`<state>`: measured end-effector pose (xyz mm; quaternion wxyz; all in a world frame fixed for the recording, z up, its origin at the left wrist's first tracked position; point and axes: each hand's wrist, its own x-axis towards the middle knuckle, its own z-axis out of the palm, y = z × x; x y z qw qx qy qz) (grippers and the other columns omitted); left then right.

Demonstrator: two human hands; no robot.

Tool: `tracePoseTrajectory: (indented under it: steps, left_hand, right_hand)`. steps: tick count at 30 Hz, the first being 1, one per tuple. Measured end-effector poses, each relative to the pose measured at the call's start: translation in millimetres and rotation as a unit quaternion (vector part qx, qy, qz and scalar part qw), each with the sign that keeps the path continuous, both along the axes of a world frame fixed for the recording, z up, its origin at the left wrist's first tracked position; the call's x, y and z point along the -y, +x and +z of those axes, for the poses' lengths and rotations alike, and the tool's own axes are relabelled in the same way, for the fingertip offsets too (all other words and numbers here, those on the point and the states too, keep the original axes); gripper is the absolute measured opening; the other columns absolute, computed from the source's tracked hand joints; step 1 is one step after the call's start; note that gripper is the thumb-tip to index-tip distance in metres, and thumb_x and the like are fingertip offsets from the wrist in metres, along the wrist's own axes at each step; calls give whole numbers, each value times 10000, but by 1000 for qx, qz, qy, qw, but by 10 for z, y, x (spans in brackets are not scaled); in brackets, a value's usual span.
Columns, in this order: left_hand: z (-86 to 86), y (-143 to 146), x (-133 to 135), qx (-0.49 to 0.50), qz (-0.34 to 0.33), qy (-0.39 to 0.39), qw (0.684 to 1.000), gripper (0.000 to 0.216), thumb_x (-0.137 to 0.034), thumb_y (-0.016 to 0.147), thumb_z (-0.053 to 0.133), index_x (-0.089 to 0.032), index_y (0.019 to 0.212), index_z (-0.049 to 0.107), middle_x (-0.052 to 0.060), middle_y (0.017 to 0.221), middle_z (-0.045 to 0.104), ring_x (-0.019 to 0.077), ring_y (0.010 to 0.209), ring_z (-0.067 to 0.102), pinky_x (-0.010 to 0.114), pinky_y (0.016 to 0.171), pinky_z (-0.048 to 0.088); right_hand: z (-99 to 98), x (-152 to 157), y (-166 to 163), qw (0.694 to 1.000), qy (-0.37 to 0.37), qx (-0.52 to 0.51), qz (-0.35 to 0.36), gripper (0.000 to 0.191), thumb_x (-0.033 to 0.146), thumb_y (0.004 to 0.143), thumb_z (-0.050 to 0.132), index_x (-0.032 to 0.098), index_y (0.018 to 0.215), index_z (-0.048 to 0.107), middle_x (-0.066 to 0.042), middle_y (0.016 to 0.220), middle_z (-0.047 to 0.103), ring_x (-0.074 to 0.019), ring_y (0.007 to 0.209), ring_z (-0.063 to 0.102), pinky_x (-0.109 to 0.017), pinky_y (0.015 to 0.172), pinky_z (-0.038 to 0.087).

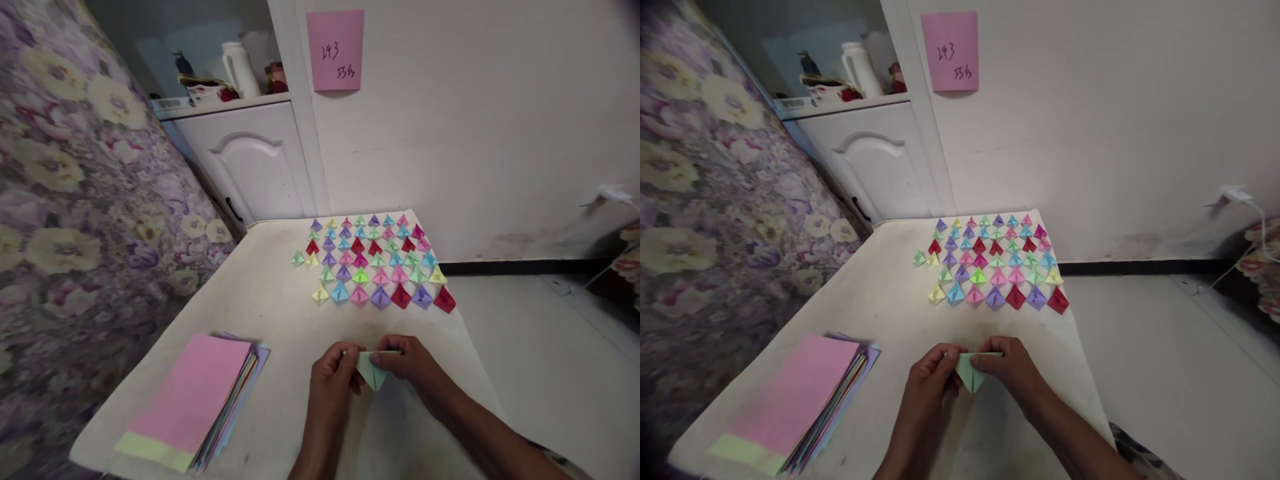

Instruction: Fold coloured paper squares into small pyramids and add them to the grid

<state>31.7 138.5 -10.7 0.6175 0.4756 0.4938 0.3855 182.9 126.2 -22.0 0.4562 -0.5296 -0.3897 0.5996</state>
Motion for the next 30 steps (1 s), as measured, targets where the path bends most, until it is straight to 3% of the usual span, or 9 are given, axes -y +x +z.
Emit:
tracePoseTrajectory:
  steps: [8,12,16,23,30]
  left_hand:
    - [-40,12,-11,-37,16,-3,999,295,-422,726,606,-159,607,545,-49,402,473,79,394,398,186,423,304]
    - [-104,39,0,15,-15,-32,999,266,-402,694,645,-151,656,566,-38,461,507,77,410,417,185,418,306]
    - [-114,47,20,1,-60,-45,997,246,-366,690,655,-134,668,574,-32,434,509,74,384,412,188,408,290]
    - [-53,60,31,-9,-9,-37,999,263,-361,694,648,-118,792,620,-36,456,523,67,390,402,176,398,268]
    - [-52,78,7,36,-16,-33,999,289,-391,670,664,-124,763,606,17,543,610,113,438,516,201,416,356]
  right_hand:
    - [32,4,-15,999,1,31,9,138,248,619,641,151,575,553,55,485,427,-68,472,325,-207,459,236]
    - [63,1,-12,999,12,42,-10,173,296,623,649,158,582,553,49,487,444,-79,473,358,-209,463,263]
    - [58,-1,3,999,14,40,-14,227,347,629,665,157,584,547,50,477,468,-81,459,381,-212,471,289]
    - [38,6,6,999,4,38,-14,266,396,617,687,157,629,570,56,467,468,-78,429,390,-210,442,295]
    - [-4,10,20,1000,20,1,-5,280,393,651,664,166,581,515,27,515,548,-79,439,413,-209,443,311]
